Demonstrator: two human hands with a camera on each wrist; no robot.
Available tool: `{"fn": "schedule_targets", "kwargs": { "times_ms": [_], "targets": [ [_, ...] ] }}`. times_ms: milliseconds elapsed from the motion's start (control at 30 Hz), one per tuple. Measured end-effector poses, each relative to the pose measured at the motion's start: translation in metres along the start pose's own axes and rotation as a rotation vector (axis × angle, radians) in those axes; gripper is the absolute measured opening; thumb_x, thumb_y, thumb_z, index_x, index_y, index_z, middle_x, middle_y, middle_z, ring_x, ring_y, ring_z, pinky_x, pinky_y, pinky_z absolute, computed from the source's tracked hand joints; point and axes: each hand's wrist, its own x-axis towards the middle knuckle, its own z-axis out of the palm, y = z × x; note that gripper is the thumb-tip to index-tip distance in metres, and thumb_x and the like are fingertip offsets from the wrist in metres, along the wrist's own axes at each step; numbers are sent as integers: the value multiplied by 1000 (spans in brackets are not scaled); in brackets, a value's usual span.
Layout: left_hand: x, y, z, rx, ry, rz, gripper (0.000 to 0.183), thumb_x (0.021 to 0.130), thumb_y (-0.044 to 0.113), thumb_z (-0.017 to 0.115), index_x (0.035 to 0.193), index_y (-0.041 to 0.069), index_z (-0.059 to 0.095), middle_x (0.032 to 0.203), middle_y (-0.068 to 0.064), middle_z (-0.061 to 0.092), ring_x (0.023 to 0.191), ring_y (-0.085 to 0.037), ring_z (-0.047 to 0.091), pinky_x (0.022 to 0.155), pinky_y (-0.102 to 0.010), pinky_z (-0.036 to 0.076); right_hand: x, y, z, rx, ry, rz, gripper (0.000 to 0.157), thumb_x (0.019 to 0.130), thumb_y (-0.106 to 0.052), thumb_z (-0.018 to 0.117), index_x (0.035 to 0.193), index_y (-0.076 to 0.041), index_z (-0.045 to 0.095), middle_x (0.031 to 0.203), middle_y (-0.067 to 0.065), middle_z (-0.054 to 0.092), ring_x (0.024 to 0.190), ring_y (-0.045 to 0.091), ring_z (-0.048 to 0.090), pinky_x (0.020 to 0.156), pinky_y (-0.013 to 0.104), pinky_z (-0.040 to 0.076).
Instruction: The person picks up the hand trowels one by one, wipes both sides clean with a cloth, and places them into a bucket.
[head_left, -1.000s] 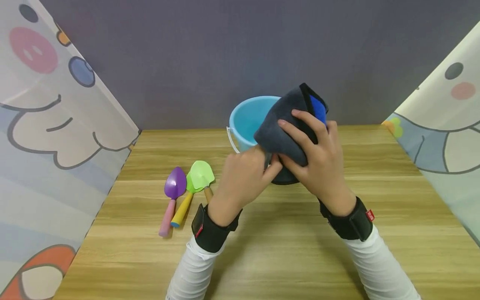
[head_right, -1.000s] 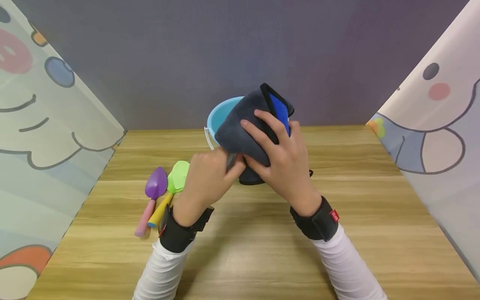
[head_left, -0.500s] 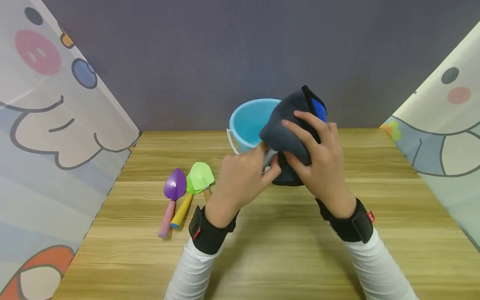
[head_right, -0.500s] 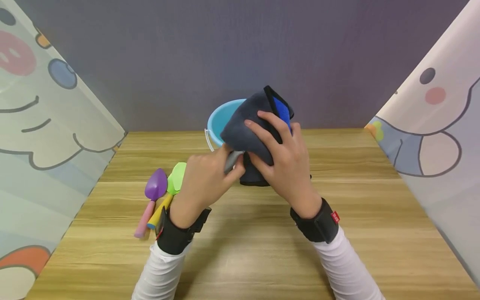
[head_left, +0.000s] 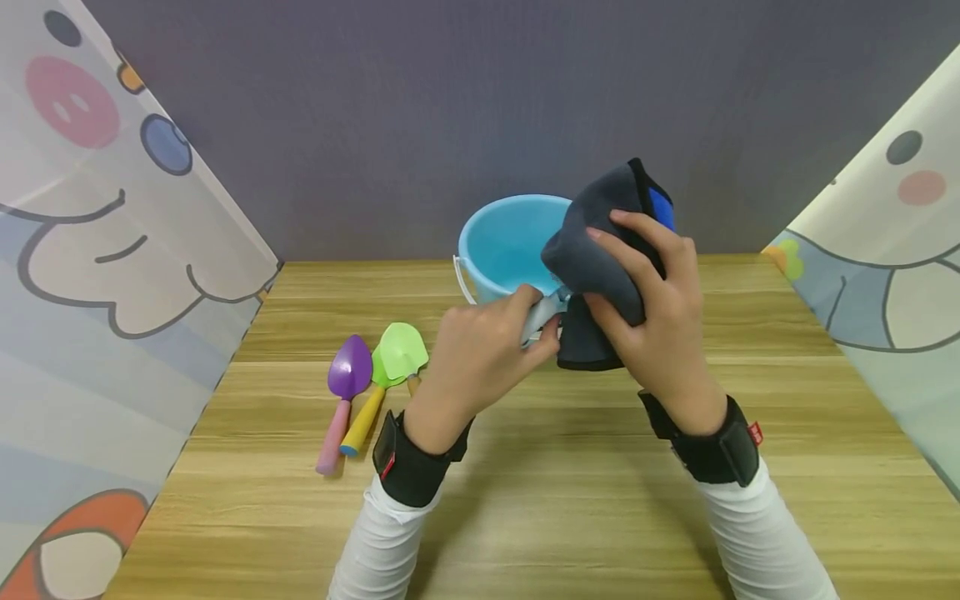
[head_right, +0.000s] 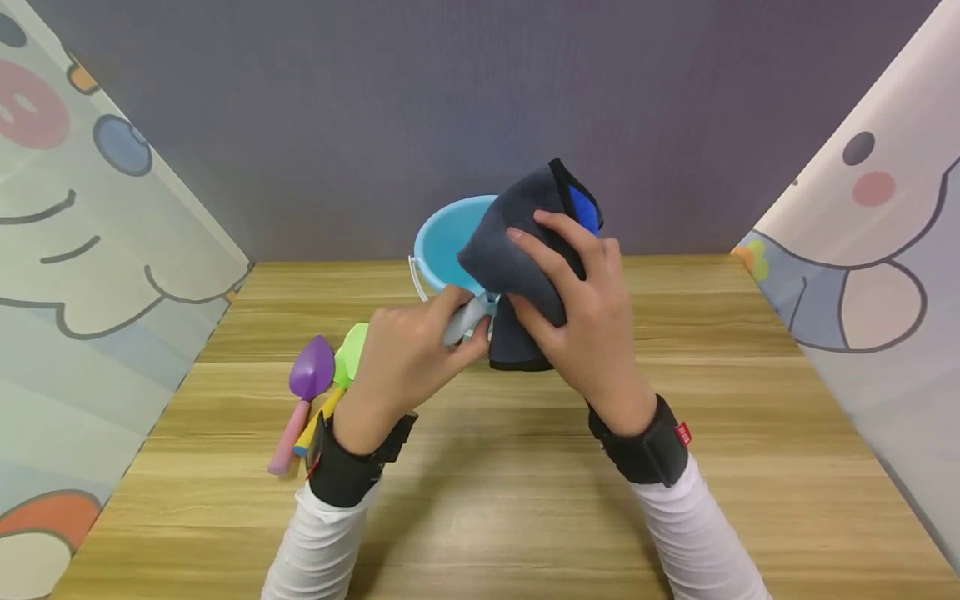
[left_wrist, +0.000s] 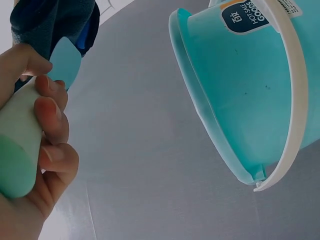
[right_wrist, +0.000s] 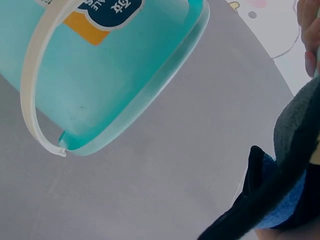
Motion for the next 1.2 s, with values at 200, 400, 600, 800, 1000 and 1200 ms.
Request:
{"fn": "schedule_targets", "kwargs": {
  "times_ms": [200, 400, 600, 800, 1000, 1200],
  "targets": [
    [-1, 0, -1, 39, -9, 18, 17, 86, 21, 73, 87, 10, 59, 59, 6, 49, 46, -8, 43, 42, -25, 32, 1, 0, -5, -4, 4, 28, 55, 96, -59, 58, 125, -13, 70, 140, 13, 60, 111, 42, 52, 96, 36, 35],
    [-2, -2, -4, 91, -4, 47, 17, 84, 19, 73, 85, 11, 58, 58, 7, 46, 46, -8, 40, 42, -25, 29, 2, 2, -9, -15, 10, 41, 57, 97, -59, 57, 125, -11, 71, 139, 13, 61, 115, 43, 53, 96, 34, 34],
    [-2, -7, -8, 105, 2, 99, 22, 84, 20, 75, 83, 10, 55, 57, 6, 42, 45, -8, 36, 43, -23, 26, 3, 4, -13, -15, 22, 72, 60, 96, -61, 57, 126, -11, 71, 141, 11, 61, 118, 41, 53, 100, 35, 37],
    [-3, -11, -10, 87, 20, 123, 22, 85, 22, 76, 85, 10, 58, 57, 6, 44, 45, -9, 39, 43, -23, 30, 6, 7, -14, -14, 62, 81, 60, 95, -61, 58, 126, -11, 71, 139, 11, 62, 122, 39, 54, 105, 38, 39],
    [-3, -14, -10, 52, 45, 130, 21, 84, 20, 75, 83, 10, 57, 57, 5, 45, 46, -9, 40, 44, -23, 31, 8, 11, -17, -28, 82, 97, 60, 95, -60, 60, 126, -10, 70, 139, 11, 63, 127, 35, 54, 111, 40, 39],
    [-2, -16, -12, 28, 56, 128, 18, 84, 20, 75, 84, 10, 59, 57, 5, 49, 46, -9, 42, 44, -23, 33, 9, 12, -19, -43, 74, 108, 58, 95, -59, 59, 128, -12, 70, 140, 8, 62, 129, 33, 54, 111, 40, 40]
  ]
}}
